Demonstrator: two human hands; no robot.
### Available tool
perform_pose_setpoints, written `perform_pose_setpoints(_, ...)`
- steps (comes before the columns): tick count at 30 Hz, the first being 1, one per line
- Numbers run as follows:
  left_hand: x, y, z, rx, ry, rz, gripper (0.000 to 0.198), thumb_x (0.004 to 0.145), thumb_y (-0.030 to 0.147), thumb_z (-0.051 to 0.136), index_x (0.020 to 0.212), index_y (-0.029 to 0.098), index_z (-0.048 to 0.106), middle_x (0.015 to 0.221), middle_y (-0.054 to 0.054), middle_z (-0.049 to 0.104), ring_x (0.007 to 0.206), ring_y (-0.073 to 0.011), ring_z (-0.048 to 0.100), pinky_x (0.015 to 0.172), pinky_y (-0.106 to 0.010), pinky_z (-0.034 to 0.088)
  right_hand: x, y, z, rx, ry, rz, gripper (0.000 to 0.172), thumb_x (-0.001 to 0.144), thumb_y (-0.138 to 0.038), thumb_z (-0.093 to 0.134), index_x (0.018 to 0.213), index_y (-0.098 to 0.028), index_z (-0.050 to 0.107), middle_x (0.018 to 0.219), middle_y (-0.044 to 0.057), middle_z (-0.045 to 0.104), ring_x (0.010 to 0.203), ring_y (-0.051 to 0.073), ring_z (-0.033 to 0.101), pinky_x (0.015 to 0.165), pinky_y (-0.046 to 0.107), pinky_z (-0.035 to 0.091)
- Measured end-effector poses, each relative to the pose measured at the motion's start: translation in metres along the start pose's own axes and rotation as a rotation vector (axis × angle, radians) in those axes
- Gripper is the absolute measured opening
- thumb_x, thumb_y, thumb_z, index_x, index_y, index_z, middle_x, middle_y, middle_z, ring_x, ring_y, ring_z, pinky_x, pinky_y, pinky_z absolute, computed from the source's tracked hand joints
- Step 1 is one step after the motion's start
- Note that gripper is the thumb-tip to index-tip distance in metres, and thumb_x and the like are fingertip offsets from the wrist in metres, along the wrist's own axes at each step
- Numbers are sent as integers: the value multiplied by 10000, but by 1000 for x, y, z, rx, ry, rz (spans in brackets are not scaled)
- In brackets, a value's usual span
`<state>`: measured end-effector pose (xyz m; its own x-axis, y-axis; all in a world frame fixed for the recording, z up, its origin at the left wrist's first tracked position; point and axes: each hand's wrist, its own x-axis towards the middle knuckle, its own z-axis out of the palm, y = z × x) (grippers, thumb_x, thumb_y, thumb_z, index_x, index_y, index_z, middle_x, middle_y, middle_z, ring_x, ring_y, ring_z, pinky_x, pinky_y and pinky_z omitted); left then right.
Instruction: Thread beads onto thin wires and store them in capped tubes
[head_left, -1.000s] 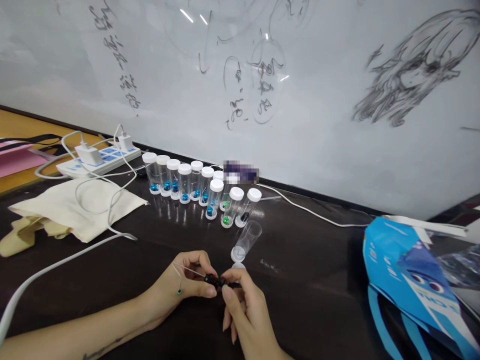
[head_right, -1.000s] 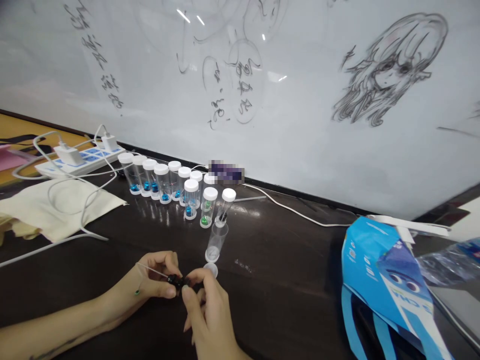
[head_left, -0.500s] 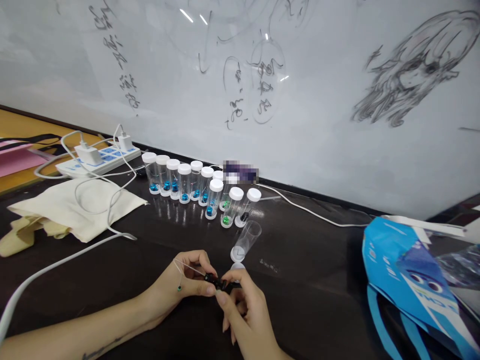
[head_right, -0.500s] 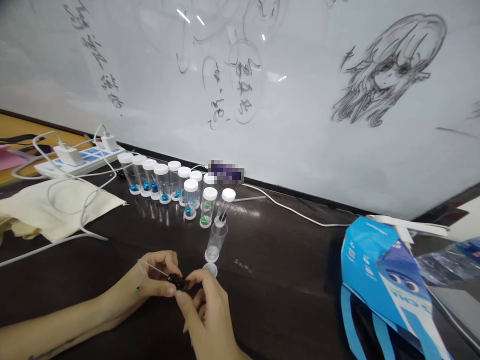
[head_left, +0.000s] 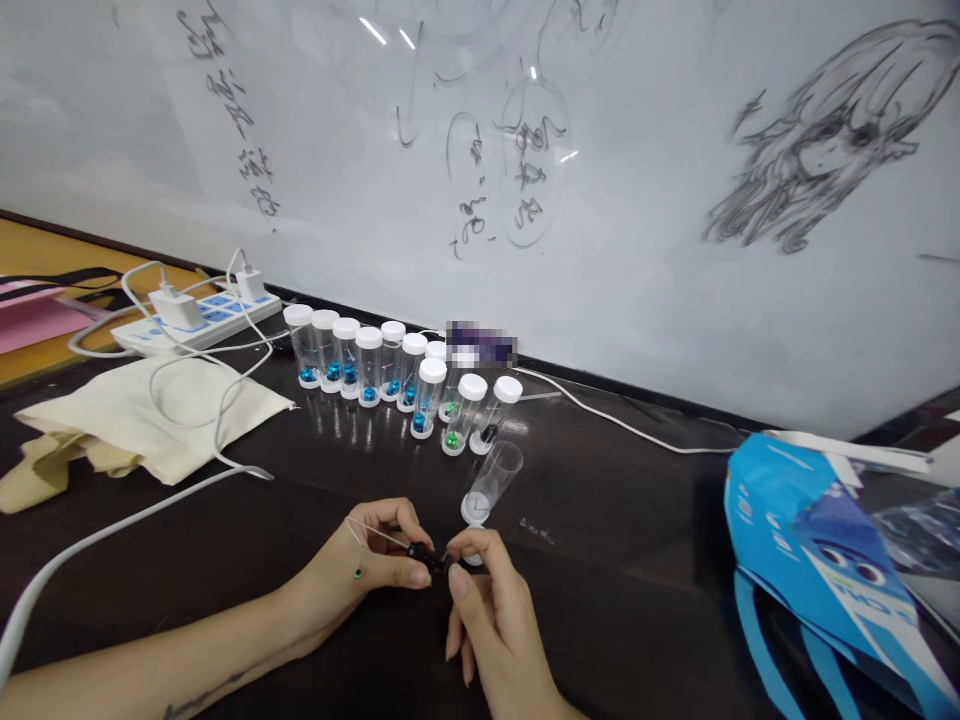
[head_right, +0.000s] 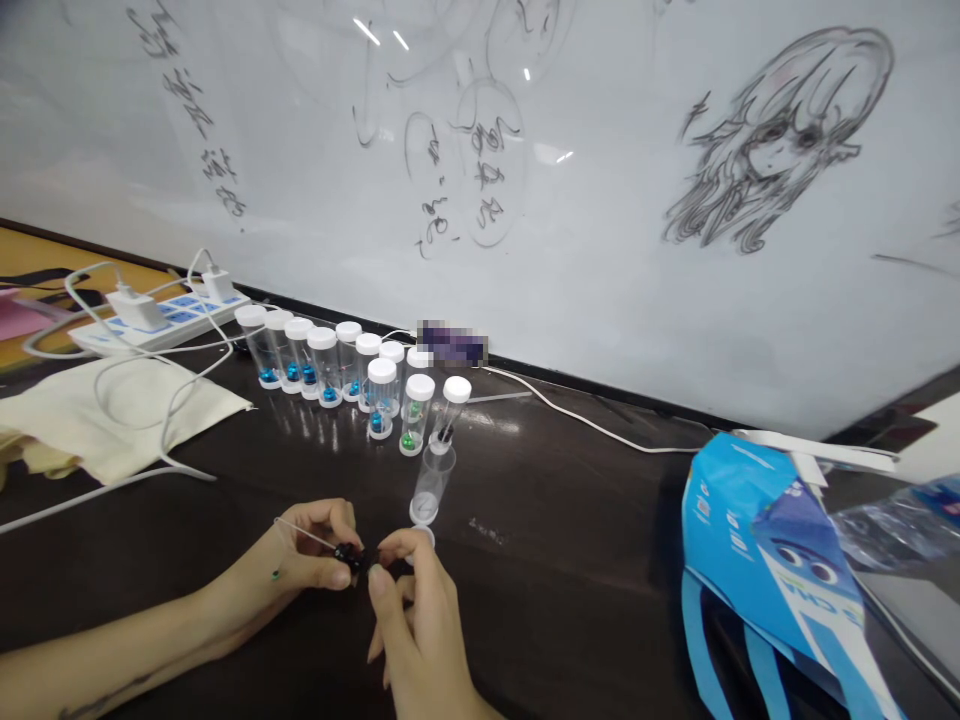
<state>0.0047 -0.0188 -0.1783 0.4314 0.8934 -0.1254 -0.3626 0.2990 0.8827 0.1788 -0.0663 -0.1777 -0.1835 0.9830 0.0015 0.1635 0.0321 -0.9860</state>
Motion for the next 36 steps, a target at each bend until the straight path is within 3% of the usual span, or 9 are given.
perform_pose_setpoints(4, 0, 1, 1, -15, 3, -3, 232, 569, 89, 878, 678, 163, 687, 669, 33, 642, 621, -93, 561, 589, -182, 414, 0, 2, 0, -24, -18, 0, 383, 950, -551, 451, 940, -180, 547, 556, -66, 456, 339, 38, 389, 290, 100, 272)
perform_pose_setpoints(10, -1, 1, 1, -43, -3, 3, 217, 594, 87, 867, 685, 162, 685, 650, 34, 656, 613, -89, 585, 602, -178, 423, 0, 2, -1, 11, -13, -22, 411, 974, -565, 371, 1034, -183, 510, 501, -79, 450, 330, 55, 367, 293, 110, 258)
perform_pose_setpoints(24, 2, -3, -2, -54, -12, 9, 224, 611, 89, 861, 711, 159, 674, 689, 29, 671, 669, -109, 624, 673, -208, 465, -1, 2, -1, 9, -6, -20, 428, 995, -537, 338, 1034, -156, 528, 503, -71, 465, 331, 55, 361, 313, 132, 269)
perform_pose_setpoints(36, 1, 1, 0, -59, 4, 0, 222, 611, 90, 861, 712, 157, 674, 692, 31, 677, 636, -94, 620, 629, -181, 450, 0, 1, -1, 15, 6, -21, 435, 992, -554, 319, 1097, -173, 501, 519, -69, 474, 340, 66, 383, 299, 130, 271)
